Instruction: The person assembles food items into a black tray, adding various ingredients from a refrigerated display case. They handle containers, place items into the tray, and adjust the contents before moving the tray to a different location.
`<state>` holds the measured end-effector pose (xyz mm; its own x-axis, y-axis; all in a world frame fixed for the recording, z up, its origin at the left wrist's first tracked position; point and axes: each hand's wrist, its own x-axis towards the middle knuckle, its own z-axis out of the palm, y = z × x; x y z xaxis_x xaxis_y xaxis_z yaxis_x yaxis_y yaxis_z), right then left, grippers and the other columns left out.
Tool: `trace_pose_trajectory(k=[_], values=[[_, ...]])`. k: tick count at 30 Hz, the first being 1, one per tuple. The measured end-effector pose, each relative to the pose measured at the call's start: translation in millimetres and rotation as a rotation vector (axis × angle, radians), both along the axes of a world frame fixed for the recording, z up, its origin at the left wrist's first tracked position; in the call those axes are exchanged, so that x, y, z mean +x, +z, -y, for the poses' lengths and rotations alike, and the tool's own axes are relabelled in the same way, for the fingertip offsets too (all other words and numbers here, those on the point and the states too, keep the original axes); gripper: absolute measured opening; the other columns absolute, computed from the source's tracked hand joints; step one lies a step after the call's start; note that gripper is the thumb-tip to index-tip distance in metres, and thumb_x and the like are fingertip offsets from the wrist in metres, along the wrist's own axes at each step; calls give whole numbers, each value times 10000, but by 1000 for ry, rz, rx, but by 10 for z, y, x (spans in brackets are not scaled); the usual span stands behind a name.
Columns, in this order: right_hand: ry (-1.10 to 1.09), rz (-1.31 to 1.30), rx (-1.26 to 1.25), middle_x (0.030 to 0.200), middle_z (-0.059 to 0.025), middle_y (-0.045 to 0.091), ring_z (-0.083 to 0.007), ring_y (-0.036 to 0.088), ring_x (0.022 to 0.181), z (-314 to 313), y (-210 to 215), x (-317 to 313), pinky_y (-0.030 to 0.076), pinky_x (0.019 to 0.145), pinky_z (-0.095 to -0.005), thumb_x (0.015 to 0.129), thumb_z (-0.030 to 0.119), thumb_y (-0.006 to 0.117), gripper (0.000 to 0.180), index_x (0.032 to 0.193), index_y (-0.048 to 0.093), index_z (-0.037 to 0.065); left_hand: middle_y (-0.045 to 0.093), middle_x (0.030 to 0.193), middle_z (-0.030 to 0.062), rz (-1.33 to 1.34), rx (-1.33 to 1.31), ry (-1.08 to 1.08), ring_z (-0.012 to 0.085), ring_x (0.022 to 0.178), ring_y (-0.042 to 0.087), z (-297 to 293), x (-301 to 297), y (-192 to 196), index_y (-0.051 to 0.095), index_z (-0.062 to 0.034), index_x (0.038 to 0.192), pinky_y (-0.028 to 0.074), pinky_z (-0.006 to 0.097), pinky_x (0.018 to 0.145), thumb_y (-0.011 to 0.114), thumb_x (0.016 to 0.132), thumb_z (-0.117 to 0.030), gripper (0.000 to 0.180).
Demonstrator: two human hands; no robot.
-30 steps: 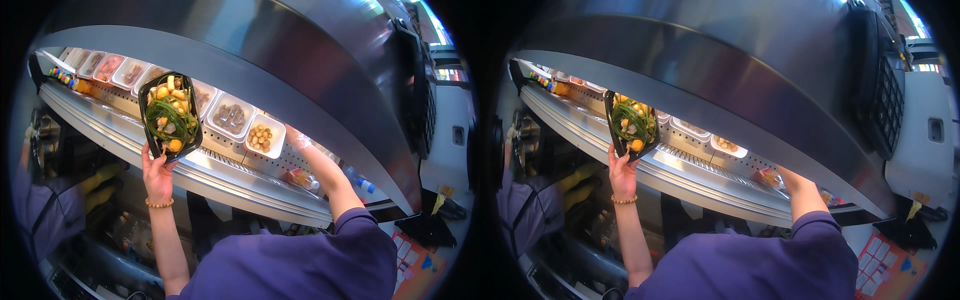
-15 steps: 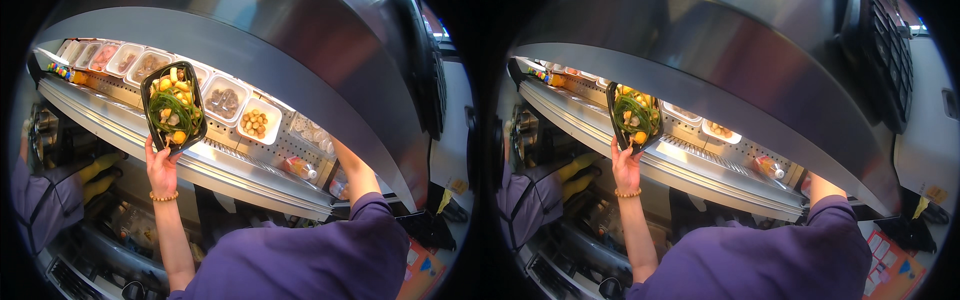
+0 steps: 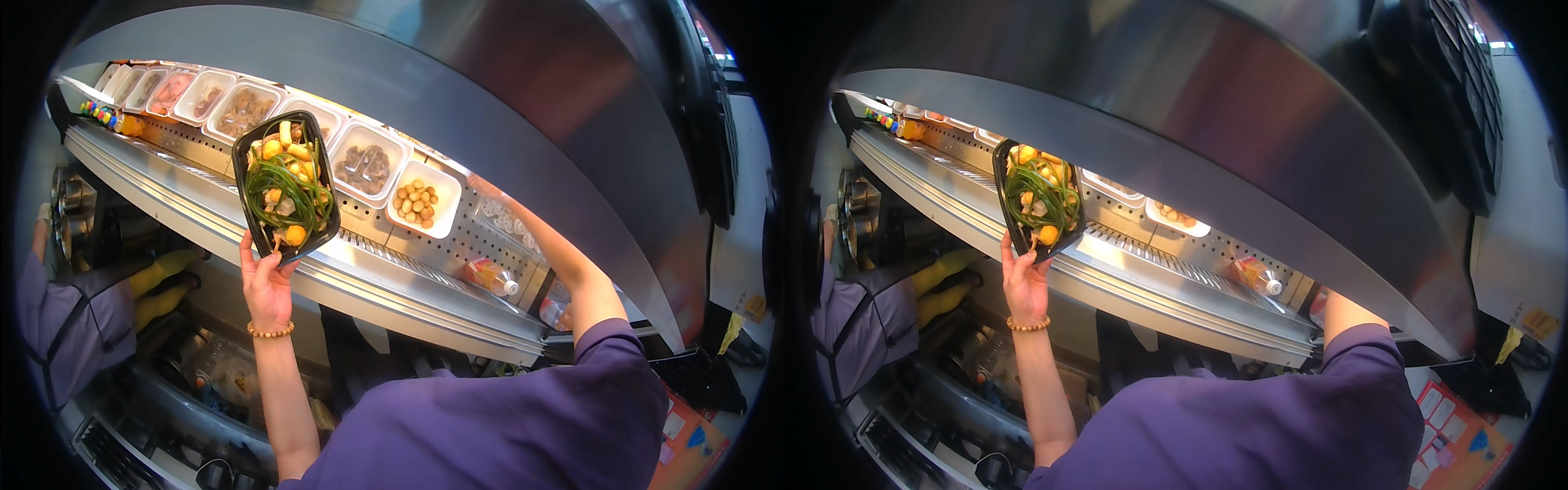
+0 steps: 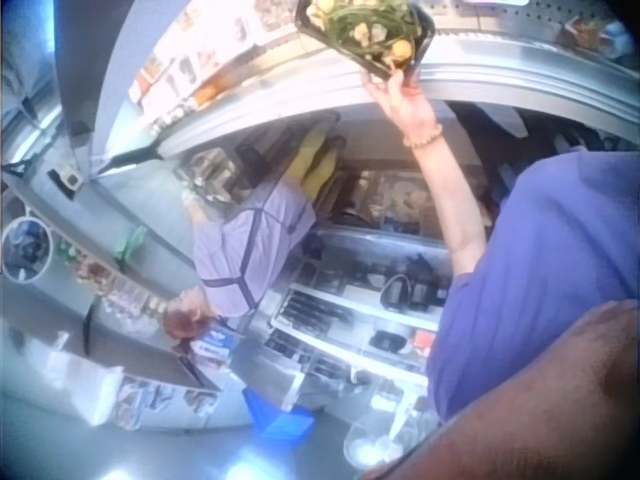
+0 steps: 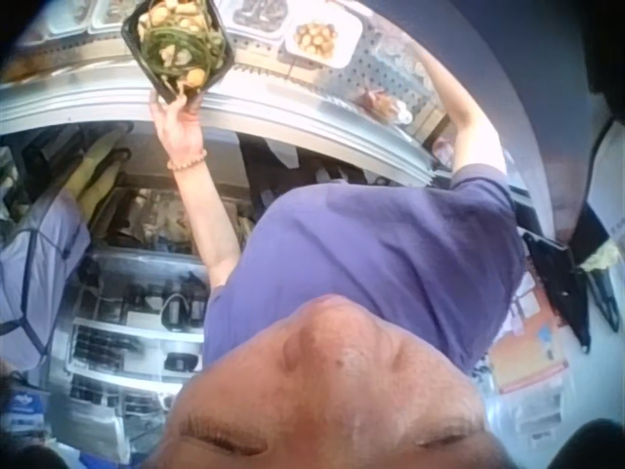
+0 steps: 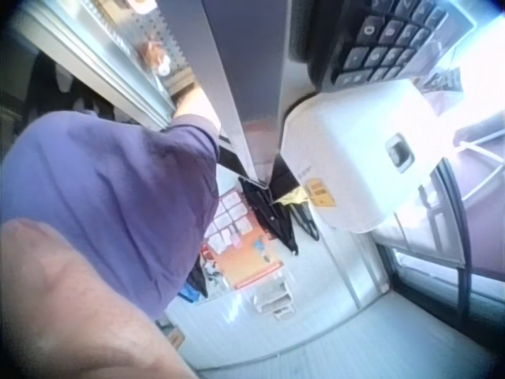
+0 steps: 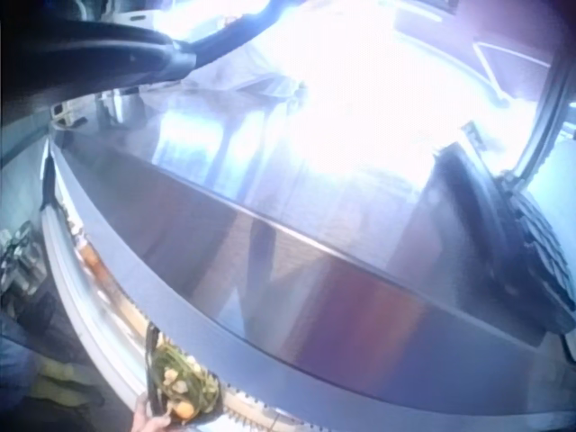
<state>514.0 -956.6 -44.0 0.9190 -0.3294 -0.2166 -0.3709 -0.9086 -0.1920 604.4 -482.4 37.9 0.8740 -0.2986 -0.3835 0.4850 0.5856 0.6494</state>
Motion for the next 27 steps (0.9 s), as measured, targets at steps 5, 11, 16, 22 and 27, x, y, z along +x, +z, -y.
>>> trace_pose_trajectory(k=[5,11,16,22,27], values=[[9,42,63,1236,-199,600,-323,577,1127,-83,320,194,467,978,-418,793,258,739,559,1281,556,55,597,1243,134,-6,12,36,258,1056,657,-8,-23,-29,387,-108,1402,619,372,830,510,872,73,574],[23,36,-8,1225,-190,608,-311,584,1113,-62,-114,363,472,969,-411,797,261,740,542,1268,569,55,597,1245,133,-44,14,0,260,1056,657,87,35,-43,376,-113,1409,617,380,828,508,870,69,584],[22,5,-57,1217,-183,614,-300,590,1100,7,-404,550,476,962,-405,799,264,742,529,1257,579,55,596,1245,139,-49,39,-29,269,1067,653,110,35,-45,367,-113,1415,618,394,824,503,869,62,589],[-3,25,-35,1207,-174,622,-287,597,1085,4,-249,534,481,954,-397,803,267,743,512,1244,591,55,566,1278,157,-93,11,-37,301,1090,642,51,16,-97,369,-111,1405,619,419,850,503,858,84,596],[-7,42,-29,1198,-167,629,-276,602,1073,-3,-84,518,486,946,-391,805,270,745,499,1233,602,55,621,1188,156,-55,31,-80,261,1010,676,122,106,-72,321,-92,1423,627,406,814,499,874,64,598]])
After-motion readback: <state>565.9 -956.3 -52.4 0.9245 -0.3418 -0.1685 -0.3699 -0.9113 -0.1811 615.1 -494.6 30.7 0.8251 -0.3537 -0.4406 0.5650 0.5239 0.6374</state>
